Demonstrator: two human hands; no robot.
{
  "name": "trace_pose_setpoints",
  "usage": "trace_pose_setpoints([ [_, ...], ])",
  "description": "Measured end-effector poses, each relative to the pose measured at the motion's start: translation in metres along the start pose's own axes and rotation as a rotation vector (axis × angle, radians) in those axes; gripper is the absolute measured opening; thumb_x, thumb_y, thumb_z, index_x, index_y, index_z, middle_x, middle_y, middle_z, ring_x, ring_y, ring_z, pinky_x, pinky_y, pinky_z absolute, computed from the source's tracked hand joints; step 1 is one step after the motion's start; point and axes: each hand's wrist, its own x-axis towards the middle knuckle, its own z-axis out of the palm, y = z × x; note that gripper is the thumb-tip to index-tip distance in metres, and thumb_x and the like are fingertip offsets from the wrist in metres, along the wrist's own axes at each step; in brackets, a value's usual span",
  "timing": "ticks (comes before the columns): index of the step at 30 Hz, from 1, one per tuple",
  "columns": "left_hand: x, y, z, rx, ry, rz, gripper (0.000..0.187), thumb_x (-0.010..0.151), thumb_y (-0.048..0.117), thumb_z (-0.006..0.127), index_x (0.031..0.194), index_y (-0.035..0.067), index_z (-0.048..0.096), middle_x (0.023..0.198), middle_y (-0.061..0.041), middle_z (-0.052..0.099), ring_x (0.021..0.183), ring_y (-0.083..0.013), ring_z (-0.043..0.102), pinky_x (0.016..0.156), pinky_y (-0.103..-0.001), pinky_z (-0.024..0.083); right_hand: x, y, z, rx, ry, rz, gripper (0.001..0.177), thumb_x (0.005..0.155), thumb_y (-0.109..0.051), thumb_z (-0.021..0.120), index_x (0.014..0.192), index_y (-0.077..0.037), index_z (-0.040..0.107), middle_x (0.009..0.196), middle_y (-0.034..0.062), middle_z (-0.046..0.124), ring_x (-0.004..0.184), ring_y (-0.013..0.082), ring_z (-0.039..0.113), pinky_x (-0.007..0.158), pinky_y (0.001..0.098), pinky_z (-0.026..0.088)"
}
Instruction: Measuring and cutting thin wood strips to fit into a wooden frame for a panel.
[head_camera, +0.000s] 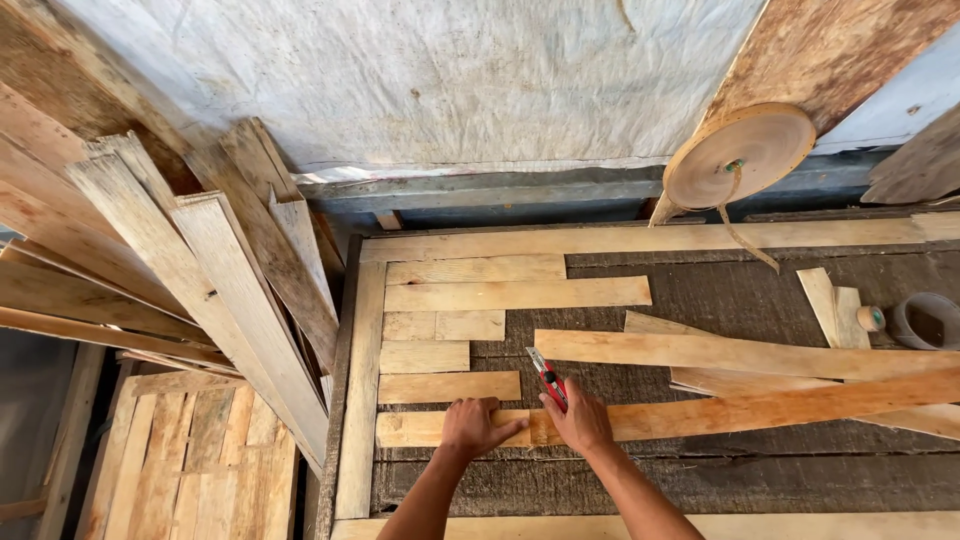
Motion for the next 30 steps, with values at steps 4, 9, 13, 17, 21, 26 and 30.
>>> trace_pose_setpoints([
  [4, -0.004, 0.015, -0.009, 0.104, -0.064, -0.080, 0.079, 0.081, 0.093, 0.049, 0.078, 0.015, 0.063, 0.063, 0.001, 0.059, 0.055, -0.0102, 0.052, 0.074, -0.038, 0.056, 0.011, 0.017, 0.029, -0.152, 0.130, -0.121, 0.040, 0.100, -0.054, 0.055, 0.104, -0.015, 0.050, 0.063, 0.0003, 0.065, 0.046, 0.0148, 0.055, 0.066, 0.0384, 0.049],
  [9, 0.001, 0.024, -0.008, 0.213, -0.093, -0.168, 0.070, 0.089, 0.084, 0.053, 0.069, 0.017, 0.056, 0.057, 0.006, 0.051, 0.049, -0.0075, 0.040, 0.081, -0.040, 0.053, 0.017, 0.014, 0.038, -0.221, 0.029, 0.067, 0.041, 0.101, -0.054, 0.051, 0.113, -0.015, 0.048, 0.066, -0.0006, 0.063, 0.048, 0.0144, 0.049, 0.074, 0.0387, 0.043],
  [13, 0.000, 0.034, -0.007, 0.230, -0.143, -0.233, 0.070, 0.089, 0.083, 0.053, 0.064, 0.018, 0.053, 0.055, 0.007, 0.047, 0.048, -0.0060, 0.035, 0.083, -0.038, 0.053, 0.014, 0.007, 0.033, -0.217, -0.015, 0.090, 0.040, 0.104, -0.053, 0.049, 0.114, -0.014, 0.049, 0.066, 0.0000, 0.063, 0.050, 0.0149, 0.049, 0.076, 0.0378, 0.041],
  [17, 0.008, 0.024, 0.014, 0.228, -0.077, -0.260, 0.067, 0.092, 0.080, 0.054, 0.063, 0.019, 0.054, 0.053, 0.008, 0.046, 0.046, -0.0065, 0.033, 0.078, -0.038, 0.052, 0.015, 0.011, 0.036, -0.179, -0.010, 0.111, 0.036, 0.103, -0.051, 0.050, 0.112, -0.016, 0.049, 0.065, 0.0002, 0.063, 0.050, 0.0151, 0.049, 0.076, 0.0371, 0.040],
  [21, 0.004, 0.022, 0.004, 0.136, -0.072, -0.257, 0.067, 0.088, 0.082, 0.055, 0.071, 0.017, 0.059, 0.054, 0.006, 0.050, 0.045, -0.0070, 0.039, 0.070, -0.037, 0.051, 0.017, 0.014, 0.036, -0.131, -0.019, 0.121, 0.032, 0.102, -0.049, 0.053, 0.108, -0.018, 0.052, 0.065, -0.0007, 0.061, 0.051, 0.0149, 0.047, 0.075, 0.0371, 0.039],
  [26, 0.000, 0.021, -0.014, 0.058, -0.108, -0.278, 0.073, 0.083, 0.088, 0.056, 0.080, 0.016, 0.068, 0.060, 0.005, 0.055, 0.052, -0.0082, 0.044, 0.068, -0.035, 0.051, 0.024, 0.019, 0.038, -0.067, -0.013, 0.108, 0.034, 0.102, -0.049, 0.053, 0.109, -0.017, 0.050, 0.065, -0.0021, 0.057, 0.048, 0.0148, 0.047, 0.066, 0.0379, 0.045],
  [30, 0.005, 0.009, -0.009, -0.020, -0.023, -0.139, 0.072, 0.078, 0.084, 0.067, 0.103, 0.016, 0.068, 0.067, 0.004, 0.065, 0.064, -0.0116, 0.064, 0.094, -0.036, 0.042, 0.034, 0.038, 0.056, -0.084, 0.131, -0.071, 0.036, 0.100, -0.049, 0.060, 0.104, -0.014, 0.052, 0.062, 0.0020, 0.063, 0.041, 0.0139, 0.047, 0.056, 0.0367, 0.044],
])
